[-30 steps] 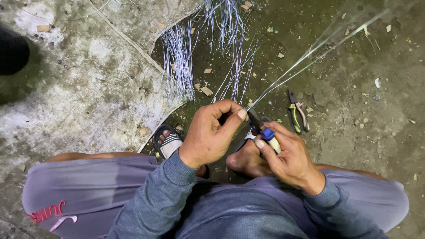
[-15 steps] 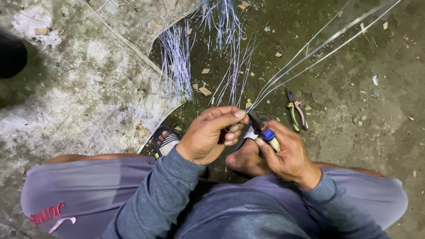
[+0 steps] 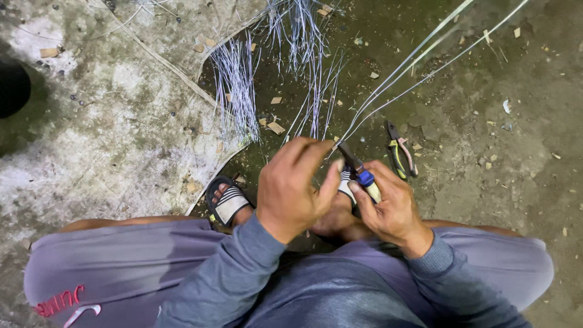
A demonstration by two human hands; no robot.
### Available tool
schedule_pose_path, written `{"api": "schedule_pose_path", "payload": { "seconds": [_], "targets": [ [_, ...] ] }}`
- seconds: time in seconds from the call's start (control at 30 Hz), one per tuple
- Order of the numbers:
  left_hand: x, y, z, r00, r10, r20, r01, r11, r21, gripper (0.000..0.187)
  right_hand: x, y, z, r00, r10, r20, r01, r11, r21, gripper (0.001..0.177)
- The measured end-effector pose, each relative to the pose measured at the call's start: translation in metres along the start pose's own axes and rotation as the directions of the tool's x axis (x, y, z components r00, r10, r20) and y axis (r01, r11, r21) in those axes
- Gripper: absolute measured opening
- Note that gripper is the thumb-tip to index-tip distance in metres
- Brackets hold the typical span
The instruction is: The person sits on the floor and repeatedly twists thin metal wires into loops using pliers. They pick up individual wires, bend them into a loop, and use pliers to twist the ends together, then place the finished pieces on the floor.
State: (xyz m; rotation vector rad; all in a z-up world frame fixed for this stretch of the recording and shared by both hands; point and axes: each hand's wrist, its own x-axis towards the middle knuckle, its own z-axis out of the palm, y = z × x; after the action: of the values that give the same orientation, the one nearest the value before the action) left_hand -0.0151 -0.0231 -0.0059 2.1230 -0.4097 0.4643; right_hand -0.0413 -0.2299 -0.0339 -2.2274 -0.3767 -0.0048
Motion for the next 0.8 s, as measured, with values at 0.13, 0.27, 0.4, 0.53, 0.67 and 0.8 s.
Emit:
{"api": "schedule_pose_path", "payload": {
  "seconds": [0.13, 0.27, 0.4, 0.53, 0.67, 0.8],
  "targets": [
    [0.004, -0.002, -0.002, 0.993, 0.114, 0.032, -0.117, 0.985, 0.124, 0.020, 0.000, -0.005, -0.002, 1.000, -0.006, 0.013, 0.006, 1.000, 0.008, 0.012],
    [0.000, -0.007, 0.001, 0.992, 0.108, 0.070, -0.116, 0.987, 0.110, 0.020, 0.001, -0.008, -0.001, 0.999, -0.047, 0.017, 0.047, 0.998, 0.029, 0.012],
    [-0.005, -0.006, 0.003, 0.997, 0.040, 0.060, -0.040, 0.999, -0.001, 0.019, 0.000, -0.007, -0.001, 0.999, -0.026, 0.038, 0.025, 0.999, 0.036, 0.011],
    [-0.004, -0.003, 0.005, 0.996, -0.081, 0.046, 0.087, 0.986, -0.142, 0.010, 0.000, -0.007, -0.003, 0.997, -0.051, 0.059, 0.048, 0.997, 0.056, 0.016],
    [-0.003, -0.002, 0.006, 0.955, -0.253, 0.156, 0.290, 0.910, -0.298, 0.009, 0.000, -0.008, -0.003, 0.998, -0.021, 0.051, 0.019, 0.999, 0.036, 0.016],
    [-0.007, -0.004, 0.008, 0.912, -0.334, 0.237, 0.408, 0.787, -0.462, 0.016, -0.003, -0.007, -0.004, 0.998, -0.010, 0.066, 0.008, 1.000, 0.029, 0.016]
  ]
}}
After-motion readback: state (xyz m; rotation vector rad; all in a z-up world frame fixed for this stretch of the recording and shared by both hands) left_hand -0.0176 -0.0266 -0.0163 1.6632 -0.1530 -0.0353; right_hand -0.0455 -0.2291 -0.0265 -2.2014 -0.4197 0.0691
